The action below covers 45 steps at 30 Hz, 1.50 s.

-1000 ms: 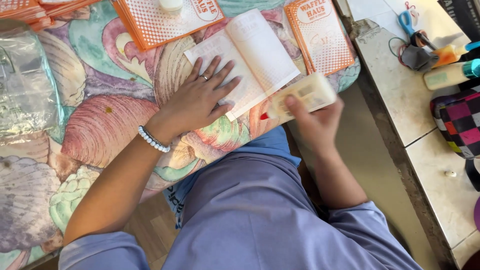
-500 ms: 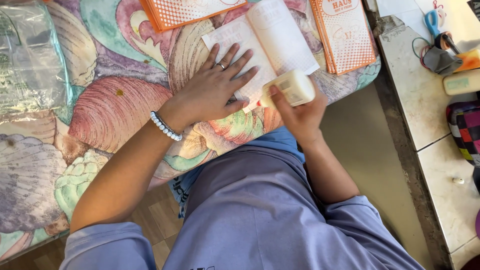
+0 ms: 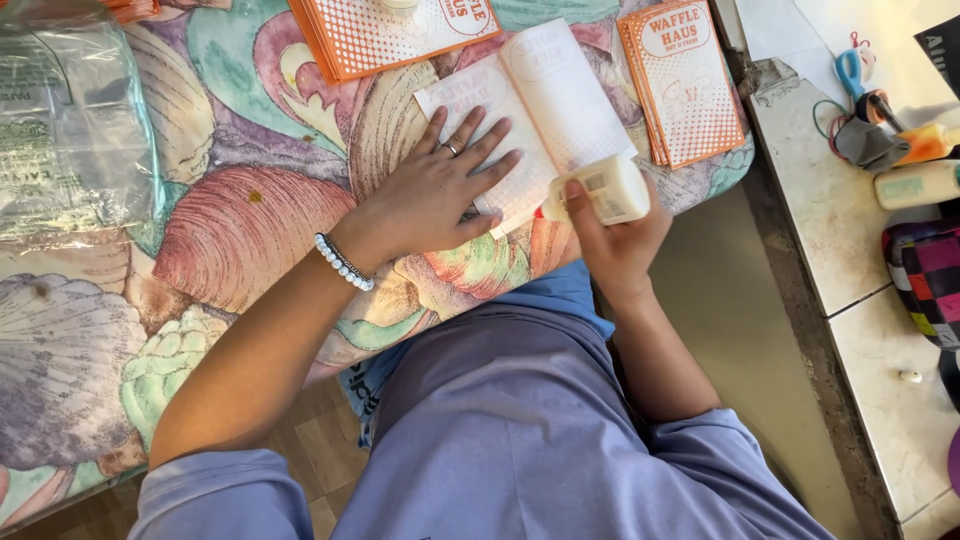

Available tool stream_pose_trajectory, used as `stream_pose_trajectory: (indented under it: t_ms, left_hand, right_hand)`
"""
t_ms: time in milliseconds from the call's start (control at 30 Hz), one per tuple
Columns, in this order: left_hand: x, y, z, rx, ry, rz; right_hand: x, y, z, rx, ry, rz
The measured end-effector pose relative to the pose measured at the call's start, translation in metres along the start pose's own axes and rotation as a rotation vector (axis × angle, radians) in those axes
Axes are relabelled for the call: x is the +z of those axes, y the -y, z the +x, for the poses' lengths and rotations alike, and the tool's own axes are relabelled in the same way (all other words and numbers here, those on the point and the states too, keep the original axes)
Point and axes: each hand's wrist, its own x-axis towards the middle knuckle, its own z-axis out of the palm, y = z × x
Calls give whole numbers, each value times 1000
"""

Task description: The person applies glue from a bottle to the interior edges and flaps of printed paper bags, then folds and presses them to seal the bottom and sides.

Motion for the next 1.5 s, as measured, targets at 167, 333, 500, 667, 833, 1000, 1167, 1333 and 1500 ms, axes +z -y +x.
stream_pose_trajectory:
  t_ms: [167, 333, 500, 667, 833, 1000, 1167, 1333, 1500]
  left_hand:
    - [-4, -3, 1, -22, 39, -6]
    - [3, 2, 1, 15, -10, 5]
    - [3, 2, 0, 12, -11, 2]
    - [4, 3, 1, 40, -7, 115]
    - [1, 0, 1, 22, 18, 109]
    - [3, 2, 1, 38, -8, 112]
    - [8, 4, 1, 56, -51, 124]
    - [4, 2, 1, 34, -19, 107]
    - [3, 2, 1, 45, -29, 96]
  right_hand:
    - [4, 21, -4, 97, 12, 168]
    - [15, 13, -12, 15, -11, 70]
    - [1, 4, 1, 10, -44, 64]
    - [14, 42, -13, 369, 71, 32]
    - [3, 22, -5, 297, 24, -25]
    - [-5, 13, 0, 223, -58, -61]
    - [15, 40, -13, 220, 88, -7]
    - [3, 12, -7, 288, -56, -21]
    - [-6, 1, 5, 245, -126, 42]
